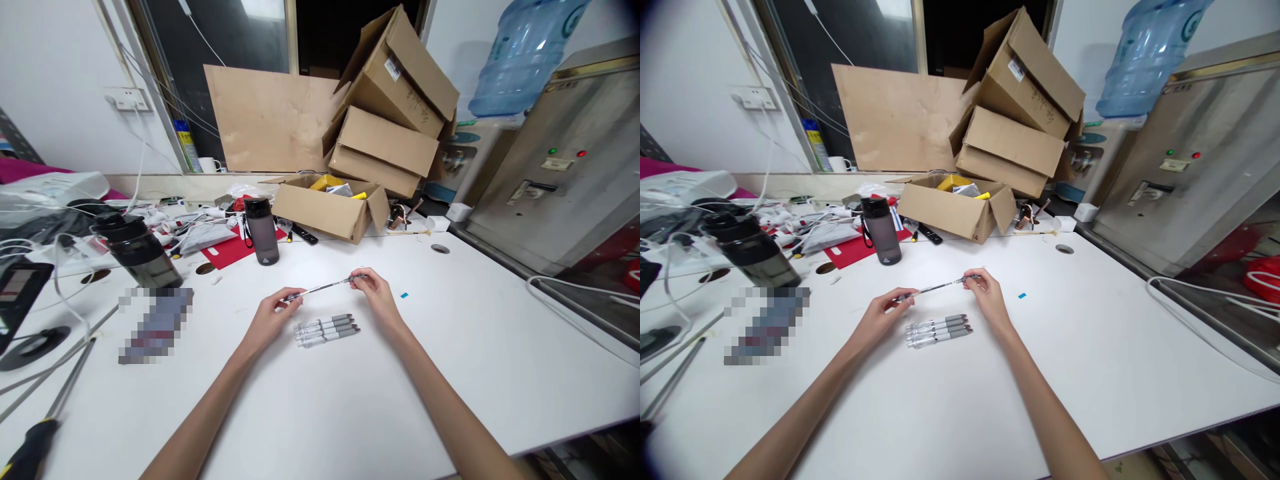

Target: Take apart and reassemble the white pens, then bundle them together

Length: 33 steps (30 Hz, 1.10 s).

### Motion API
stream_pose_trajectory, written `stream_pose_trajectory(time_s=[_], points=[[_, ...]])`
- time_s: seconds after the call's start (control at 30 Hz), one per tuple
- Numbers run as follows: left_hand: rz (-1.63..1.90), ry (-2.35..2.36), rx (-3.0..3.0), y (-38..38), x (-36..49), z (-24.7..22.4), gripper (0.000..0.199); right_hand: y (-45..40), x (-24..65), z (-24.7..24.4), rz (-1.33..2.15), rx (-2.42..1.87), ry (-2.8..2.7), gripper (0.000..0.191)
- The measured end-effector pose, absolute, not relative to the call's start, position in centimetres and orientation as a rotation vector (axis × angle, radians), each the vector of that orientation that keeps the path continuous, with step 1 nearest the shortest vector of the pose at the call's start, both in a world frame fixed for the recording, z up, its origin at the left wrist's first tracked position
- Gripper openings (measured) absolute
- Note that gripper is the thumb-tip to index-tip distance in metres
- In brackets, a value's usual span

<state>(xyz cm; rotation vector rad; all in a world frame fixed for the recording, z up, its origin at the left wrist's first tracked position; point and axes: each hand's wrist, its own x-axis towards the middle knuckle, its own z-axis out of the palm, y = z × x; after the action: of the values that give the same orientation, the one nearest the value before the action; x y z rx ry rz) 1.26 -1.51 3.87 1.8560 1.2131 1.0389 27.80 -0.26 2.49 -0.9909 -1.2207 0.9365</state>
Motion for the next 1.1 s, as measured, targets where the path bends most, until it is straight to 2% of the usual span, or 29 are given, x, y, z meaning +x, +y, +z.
stream_pose_trajectory(time_s=[1.1], points=[[0.935,1.109,1.918,-1.4,1.6,3.2,0.031,-1.7,25.5,2.8,0.999,-0.954,-1.447,0.017]])
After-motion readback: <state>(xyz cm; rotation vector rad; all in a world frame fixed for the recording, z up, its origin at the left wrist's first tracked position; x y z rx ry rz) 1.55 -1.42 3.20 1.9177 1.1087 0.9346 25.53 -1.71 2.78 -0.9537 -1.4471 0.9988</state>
